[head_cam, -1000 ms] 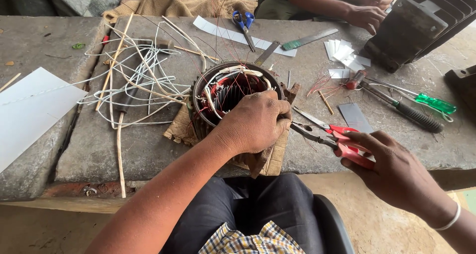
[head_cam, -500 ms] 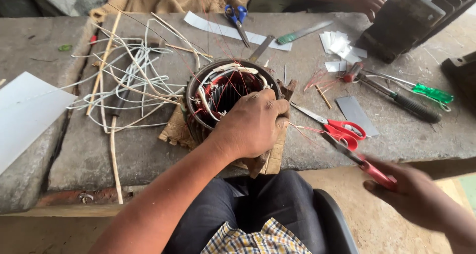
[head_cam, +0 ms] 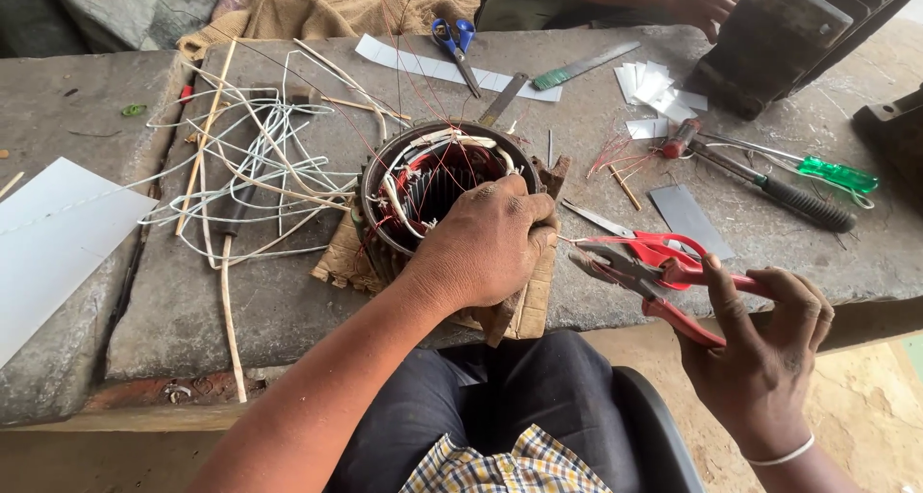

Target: The person removes old copper windings from an electric motor stator, pulling wire out of the slots by hand and cutting it with pliers and scissors, setting the scrap wire on the workbench. Near the end the person picks up a smartphone and uses it.

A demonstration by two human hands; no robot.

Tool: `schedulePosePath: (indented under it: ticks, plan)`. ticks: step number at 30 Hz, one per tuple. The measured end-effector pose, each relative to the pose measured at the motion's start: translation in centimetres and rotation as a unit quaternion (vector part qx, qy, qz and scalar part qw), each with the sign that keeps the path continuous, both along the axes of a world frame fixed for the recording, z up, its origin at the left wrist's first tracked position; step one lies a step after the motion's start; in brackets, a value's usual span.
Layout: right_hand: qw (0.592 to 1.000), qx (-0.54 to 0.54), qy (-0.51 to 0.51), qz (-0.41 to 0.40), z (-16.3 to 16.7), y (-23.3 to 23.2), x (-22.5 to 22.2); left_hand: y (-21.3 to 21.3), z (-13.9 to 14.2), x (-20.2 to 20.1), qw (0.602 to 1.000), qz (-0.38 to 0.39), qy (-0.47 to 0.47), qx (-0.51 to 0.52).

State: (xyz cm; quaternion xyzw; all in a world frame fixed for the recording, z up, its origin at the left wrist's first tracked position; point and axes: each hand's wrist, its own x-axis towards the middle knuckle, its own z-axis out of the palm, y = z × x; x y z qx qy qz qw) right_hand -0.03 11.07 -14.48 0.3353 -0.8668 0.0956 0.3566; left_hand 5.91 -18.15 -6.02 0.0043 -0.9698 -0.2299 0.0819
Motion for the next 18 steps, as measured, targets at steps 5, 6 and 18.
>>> schedulePosePath:
  ticks: [5,6,18]
  plan:
    - [0.999,-0.034,-0.002,0.034,0.5,0.4,0.0,0.0,-0.2,-0.2,1.000,-0.001,-0.022,-0.003]
    - [0.998,-0.042,-0.003,0.041,0.7,0.7,0.0,0.0,-0.3,-0.3,1.000,0.001,-0.023,-0.004]
    - [1.000,-0.022,-0.017,-0.005,-0.7,0.8,-1.7,0.7,-0.5,-0.2,1.000,0.004,0.010,0.002]
